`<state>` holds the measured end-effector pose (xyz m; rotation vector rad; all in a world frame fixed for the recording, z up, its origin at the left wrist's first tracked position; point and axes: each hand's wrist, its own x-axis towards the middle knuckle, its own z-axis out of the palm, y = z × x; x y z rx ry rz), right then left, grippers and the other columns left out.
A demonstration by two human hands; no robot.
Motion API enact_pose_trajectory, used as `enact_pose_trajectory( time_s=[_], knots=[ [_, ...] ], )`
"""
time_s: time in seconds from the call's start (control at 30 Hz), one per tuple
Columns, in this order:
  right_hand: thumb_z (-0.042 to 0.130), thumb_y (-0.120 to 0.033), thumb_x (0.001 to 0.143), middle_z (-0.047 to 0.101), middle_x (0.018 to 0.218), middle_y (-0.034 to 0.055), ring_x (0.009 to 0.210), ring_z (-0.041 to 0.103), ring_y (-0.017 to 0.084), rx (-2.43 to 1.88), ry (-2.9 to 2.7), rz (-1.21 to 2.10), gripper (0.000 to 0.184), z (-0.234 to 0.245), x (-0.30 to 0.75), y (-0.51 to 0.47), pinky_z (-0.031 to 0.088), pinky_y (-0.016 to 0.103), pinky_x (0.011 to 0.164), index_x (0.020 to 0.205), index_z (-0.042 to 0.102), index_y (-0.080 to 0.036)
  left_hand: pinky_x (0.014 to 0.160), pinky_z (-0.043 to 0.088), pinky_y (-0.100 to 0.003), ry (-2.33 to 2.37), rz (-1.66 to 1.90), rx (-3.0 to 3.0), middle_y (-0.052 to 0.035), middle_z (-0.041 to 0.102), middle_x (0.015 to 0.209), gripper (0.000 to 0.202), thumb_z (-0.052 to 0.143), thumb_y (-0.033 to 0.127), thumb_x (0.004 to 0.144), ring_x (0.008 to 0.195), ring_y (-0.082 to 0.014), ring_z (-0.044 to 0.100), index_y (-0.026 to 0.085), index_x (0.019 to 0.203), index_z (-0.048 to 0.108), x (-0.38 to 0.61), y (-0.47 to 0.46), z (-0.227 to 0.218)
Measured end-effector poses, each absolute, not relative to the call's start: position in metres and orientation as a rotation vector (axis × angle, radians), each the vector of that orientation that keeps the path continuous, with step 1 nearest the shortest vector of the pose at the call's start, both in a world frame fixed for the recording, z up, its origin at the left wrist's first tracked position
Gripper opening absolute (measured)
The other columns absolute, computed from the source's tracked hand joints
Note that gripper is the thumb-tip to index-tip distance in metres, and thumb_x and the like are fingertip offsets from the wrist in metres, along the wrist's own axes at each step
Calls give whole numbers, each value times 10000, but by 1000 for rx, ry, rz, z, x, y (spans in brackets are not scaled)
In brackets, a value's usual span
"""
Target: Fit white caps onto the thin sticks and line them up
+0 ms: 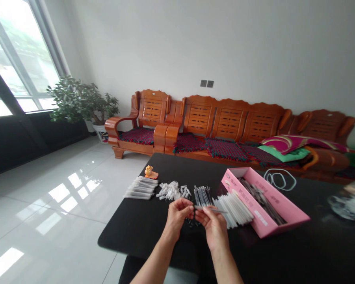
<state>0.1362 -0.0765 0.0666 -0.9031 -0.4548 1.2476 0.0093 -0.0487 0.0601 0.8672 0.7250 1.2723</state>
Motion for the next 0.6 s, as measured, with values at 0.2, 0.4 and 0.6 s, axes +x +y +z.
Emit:
enact_pose_trajectory(
  time_s=[0.2,0.4,0.6],
  knots=[
    [832,-226,610,747,690,95,608,717,219,-913,-446,1254,369,67,135,-77,586,289,564,843,554,-157,417,443,-184,858,1212,898,-21,627,660,355,709,454,733,495,-93,553,113,810,644,7,-46,59],
    [835,-225,599,741,663,92,599,713,217,-926,-444,1262,363,67,134,-78,580,280,546,823,558,-156,315,294,-148,921,1166,992,17,540,495,405,709,490,715,359,-49,422,128,628,552,7,-43,56],
    [837,-219,591,740,663,89,592,712,218,-928,-431,1255,364,65,135,-78,582,285,544,816,557,-154,435,443,-180,803,1187,958,6,590,553,344,784,381,649,474,-84,528,103,785,633,5,-44,61]
  ],
)
